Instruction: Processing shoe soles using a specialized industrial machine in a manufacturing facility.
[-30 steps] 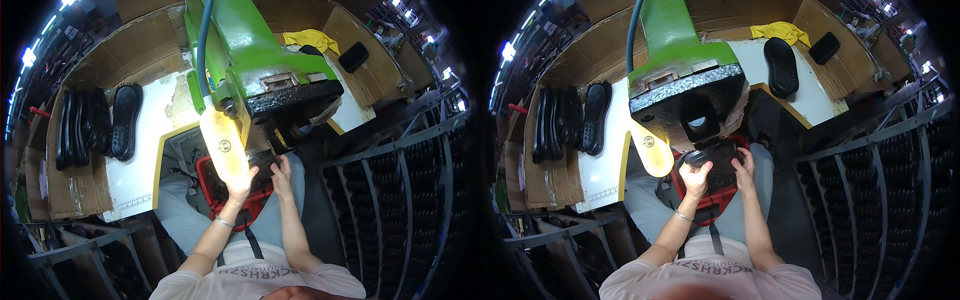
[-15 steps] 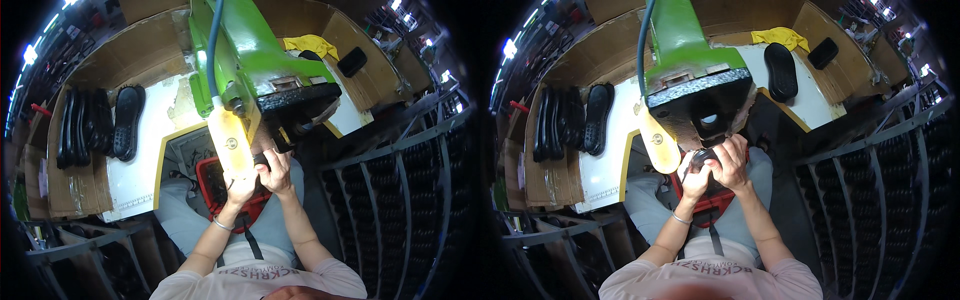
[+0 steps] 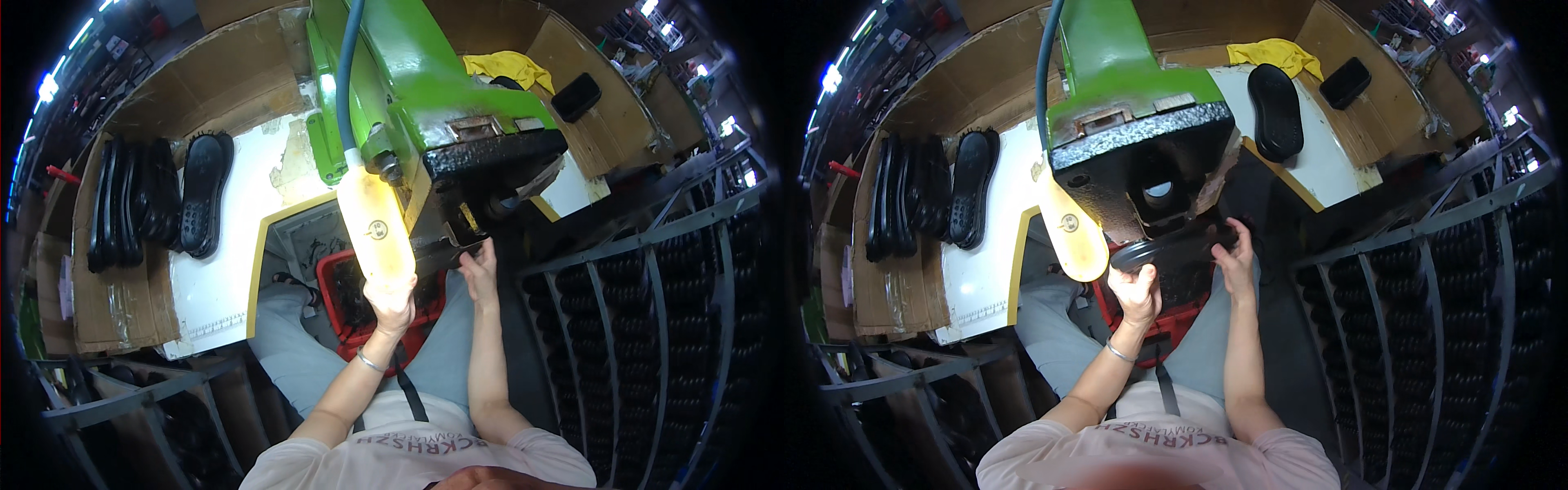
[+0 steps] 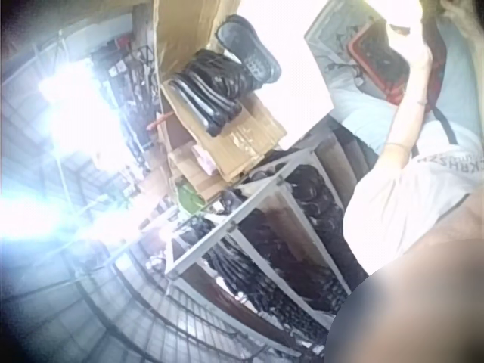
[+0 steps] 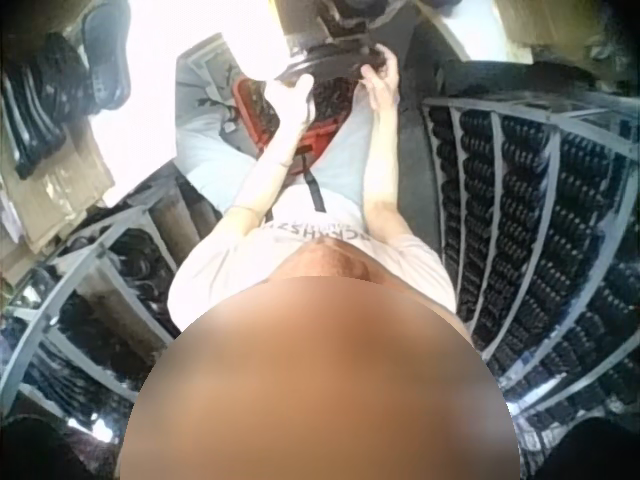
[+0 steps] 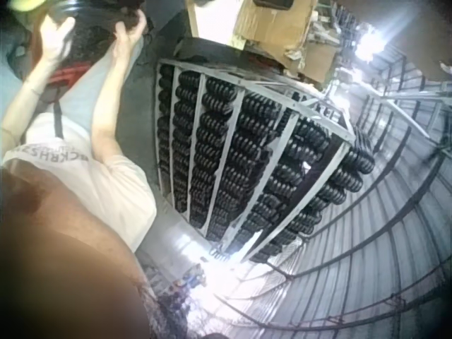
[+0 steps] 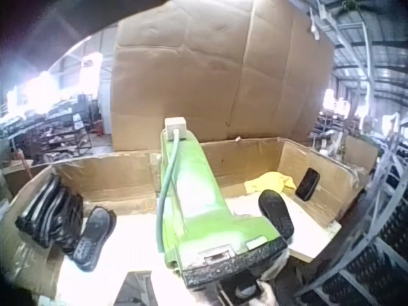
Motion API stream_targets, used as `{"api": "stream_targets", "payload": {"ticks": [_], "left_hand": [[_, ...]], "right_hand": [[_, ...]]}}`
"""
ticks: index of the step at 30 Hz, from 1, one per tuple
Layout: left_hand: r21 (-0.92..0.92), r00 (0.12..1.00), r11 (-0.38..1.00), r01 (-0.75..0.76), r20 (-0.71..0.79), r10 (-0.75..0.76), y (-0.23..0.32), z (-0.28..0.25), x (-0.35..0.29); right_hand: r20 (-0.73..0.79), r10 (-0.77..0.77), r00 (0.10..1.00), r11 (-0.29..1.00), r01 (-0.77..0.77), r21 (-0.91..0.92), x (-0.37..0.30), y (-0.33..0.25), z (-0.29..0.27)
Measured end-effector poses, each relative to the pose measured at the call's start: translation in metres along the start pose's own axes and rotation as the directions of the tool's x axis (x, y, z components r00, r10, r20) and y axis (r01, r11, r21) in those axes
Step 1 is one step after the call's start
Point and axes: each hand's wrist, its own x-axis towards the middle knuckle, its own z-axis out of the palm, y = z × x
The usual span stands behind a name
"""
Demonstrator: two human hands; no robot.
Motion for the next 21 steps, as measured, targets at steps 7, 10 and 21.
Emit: {"api": "stream_targets", "payload": {"ticks": [7,10,21], "left_hand": [[0.472,0.950,0.830,-0.297,0.230,0.209,0.026,-0.035,0.025],[0.623,0.925,0.694,-0.362,0.332,0.185,0.074,-0.010,0.035],[0.516,0.970,0.843,-0.150,0.240,0.025,0.132,-0.070,0.042]], "right_hand": [[-0.062,-0.507,0.859,0.672,0.350,-0.653,-0.010,-0.048,0.005],[0.072,-0.595,0.800,0.498,0.438,-0.748,-0.015,-0.076,0.026],[0.280,-0.541,0.793,0.628,0.602,-0.493,-0.025,-0.079,0.079]]}}
